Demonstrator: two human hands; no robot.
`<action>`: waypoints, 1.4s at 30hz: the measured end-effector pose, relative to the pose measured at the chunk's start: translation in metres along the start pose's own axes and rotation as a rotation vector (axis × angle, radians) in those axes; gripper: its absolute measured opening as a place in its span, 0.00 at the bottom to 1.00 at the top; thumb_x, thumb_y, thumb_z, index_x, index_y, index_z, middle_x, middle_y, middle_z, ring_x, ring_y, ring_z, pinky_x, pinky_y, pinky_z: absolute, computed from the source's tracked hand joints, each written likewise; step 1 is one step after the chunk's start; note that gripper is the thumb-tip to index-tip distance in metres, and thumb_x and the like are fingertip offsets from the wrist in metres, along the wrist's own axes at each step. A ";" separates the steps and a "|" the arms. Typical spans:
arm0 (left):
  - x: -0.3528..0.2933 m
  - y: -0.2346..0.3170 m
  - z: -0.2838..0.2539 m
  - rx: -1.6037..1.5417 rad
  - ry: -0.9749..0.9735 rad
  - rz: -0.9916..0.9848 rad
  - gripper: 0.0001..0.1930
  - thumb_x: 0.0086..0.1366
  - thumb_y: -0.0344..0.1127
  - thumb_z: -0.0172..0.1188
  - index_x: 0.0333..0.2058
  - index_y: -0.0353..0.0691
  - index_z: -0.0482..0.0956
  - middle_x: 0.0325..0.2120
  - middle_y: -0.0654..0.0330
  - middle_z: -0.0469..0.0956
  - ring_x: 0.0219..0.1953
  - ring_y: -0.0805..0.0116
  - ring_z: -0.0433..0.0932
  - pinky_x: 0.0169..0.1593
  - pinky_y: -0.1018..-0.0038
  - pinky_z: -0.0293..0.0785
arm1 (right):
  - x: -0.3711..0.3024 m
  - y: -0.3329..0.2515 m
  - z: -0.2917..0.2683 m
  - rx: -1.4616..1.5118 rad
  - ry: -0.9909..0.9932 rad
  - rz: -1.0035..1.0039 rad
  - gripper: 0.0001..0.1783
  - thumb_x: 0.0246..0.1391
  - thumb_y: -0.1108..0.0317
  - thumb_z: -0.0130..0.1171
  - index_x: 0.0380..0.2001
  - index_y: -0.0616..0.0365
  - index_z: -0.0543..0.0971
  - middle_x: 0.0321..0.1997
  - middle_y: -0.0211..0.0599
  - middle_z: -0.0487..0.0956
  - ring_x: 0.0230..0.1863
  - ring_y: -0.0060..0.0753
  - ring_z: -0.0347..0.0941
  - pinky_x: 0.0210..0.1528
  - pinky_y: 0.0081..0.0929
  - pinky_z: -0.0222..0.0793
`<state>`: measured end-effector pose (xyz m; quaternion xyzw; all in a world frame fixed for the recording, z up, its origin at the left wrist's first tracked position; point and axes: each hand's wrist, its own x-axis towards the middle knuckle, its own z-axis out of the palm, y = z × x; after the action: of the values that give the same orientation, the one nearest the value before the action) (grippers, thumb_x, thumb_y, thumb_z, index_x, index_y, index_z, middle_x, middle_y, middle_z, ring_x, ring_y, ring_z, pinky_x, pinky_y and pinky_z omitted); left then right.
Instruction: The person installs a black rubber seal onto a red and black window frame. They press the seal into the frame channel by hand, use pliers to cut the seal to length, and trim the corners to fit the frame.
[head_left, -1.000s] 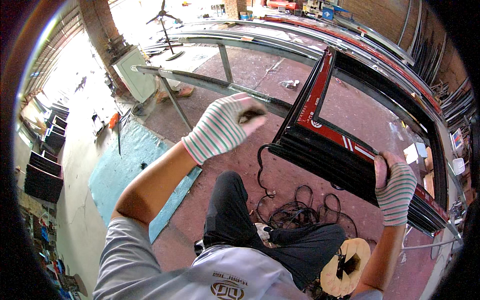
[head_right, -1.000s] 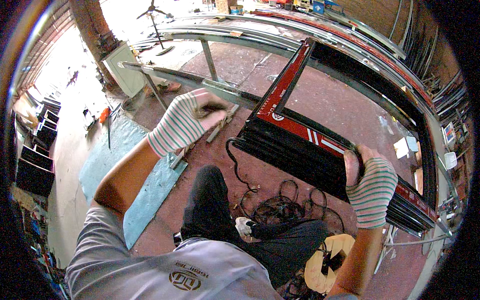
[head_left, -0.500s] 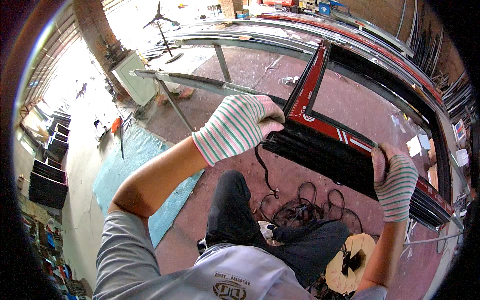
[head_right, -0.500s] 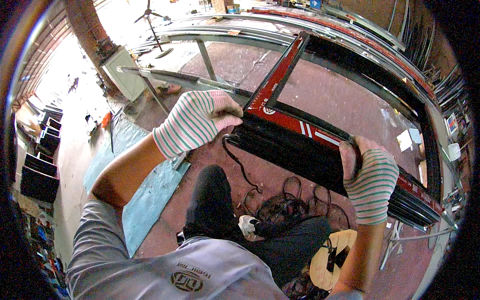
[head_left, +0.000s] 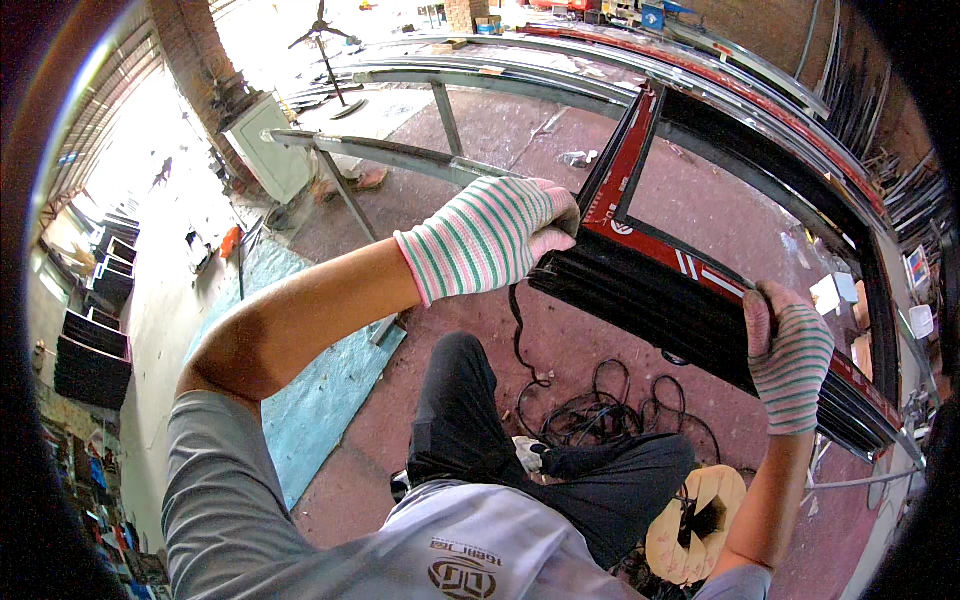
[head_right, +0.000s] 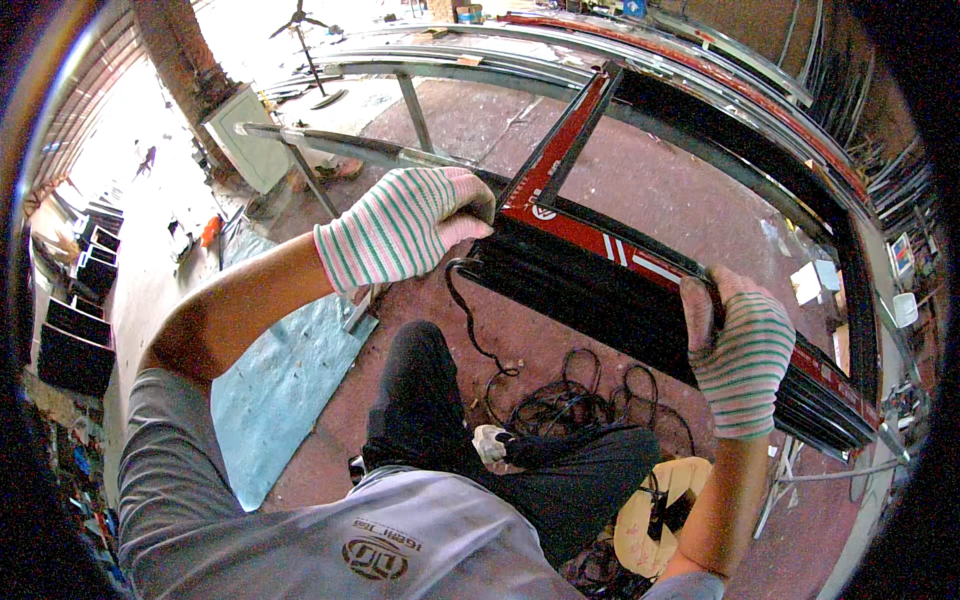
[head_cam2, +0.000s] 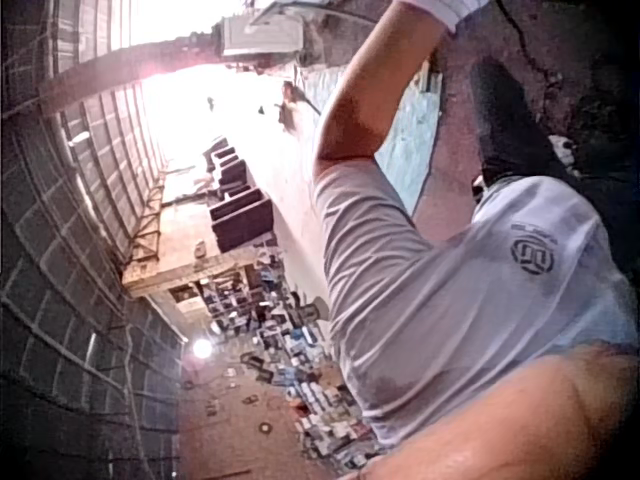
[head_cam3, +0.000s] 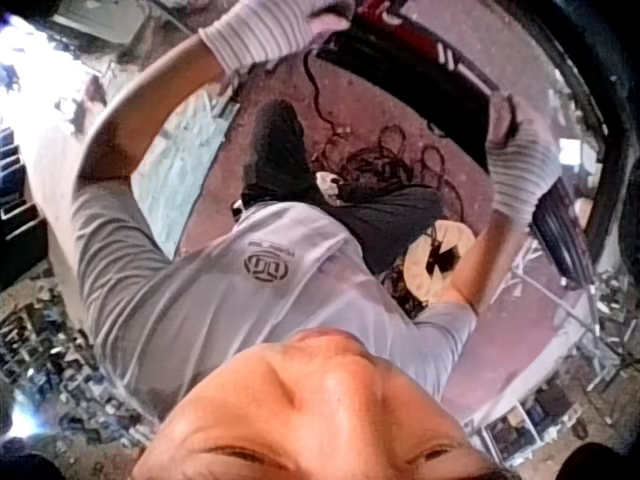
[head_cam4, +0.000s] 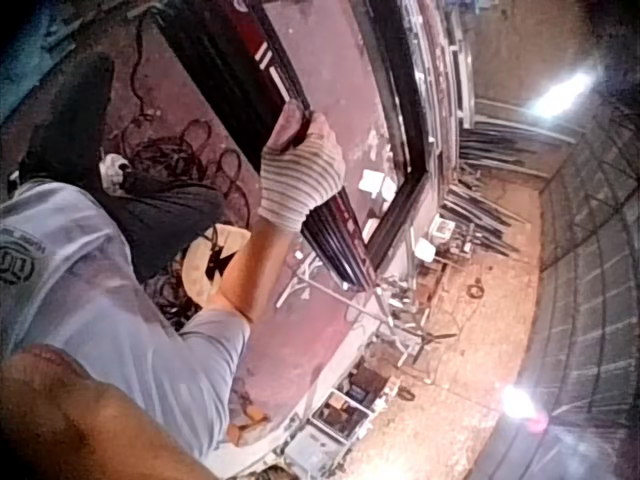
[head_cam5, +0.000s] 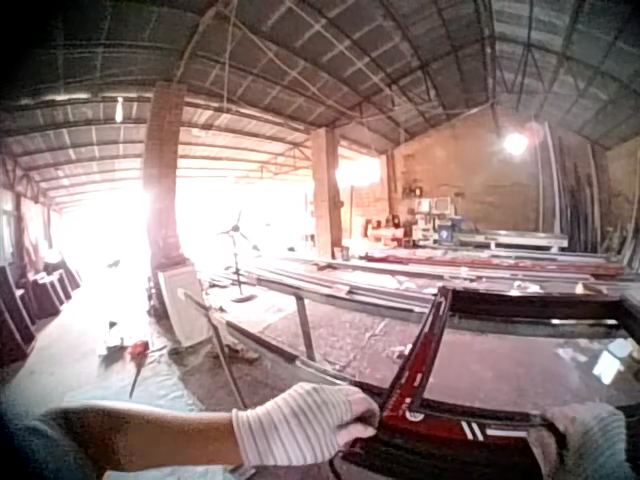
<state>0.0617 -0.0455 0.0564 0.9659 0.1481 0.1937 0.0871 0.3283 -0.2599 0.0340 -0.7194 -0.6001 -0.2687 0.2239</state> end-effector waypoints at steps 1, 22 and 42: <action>0.000 -0.001 0.000 -0.003 -0.004 0.004 0.13 0.60 0.41 0.59 0.36 0.37 0.76 0.30 0.51 0.77 0.36 0.52 0.77 0.41 0.65 0.73 | 0.001 -0.001 -0.001 -0.001 -0.009 0.006 0.14 0.59 0.60 0.54 0.36 0.60 0.80 0.30 0.48 0.79 0.32 0.50 0.76 0.38 0.37 0.71; -0.012 -0.017 -0.028 -0.239 -0.175 -0.314 0.13 0.60 0.40 0.61 0.36 0.35 0.78 0.24 0.54 0.78 0.30 0.67 0.75 0.38 0.71 0.72 | 0.002 -0.004 -0.005 -0.042 -0.024 0.017 0.13 0.58 0.60 0.56 0.35 0.59 0.81 0.29 0.48 0.79 0.32 0.51 0.76 0.38 0.38 0.70; -0.004 -0.037 0.009 -1.133 -0.370 -0.490 0.12 0.68 0.41 0.55 0.30 0.38 0.77 0.20 0.65 0.75 0.19 0.77 0.72 0.22 0.81 0.68 | 0.008 -0.012 -0.008 -0.068 -0.155 0.075 0.15 0.56 0.58 0.51 0.33 0.59 0.79 0.28 0.50 0.78 0.32 0.53 0.74 0.39 0.42 0.68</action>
<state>0.0523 -0.0125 0.0384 0.7258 0.2218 0.0465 0.6495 0.3166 -0.2567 0.0457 -0.7671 -0.5789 -0.2242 0.1620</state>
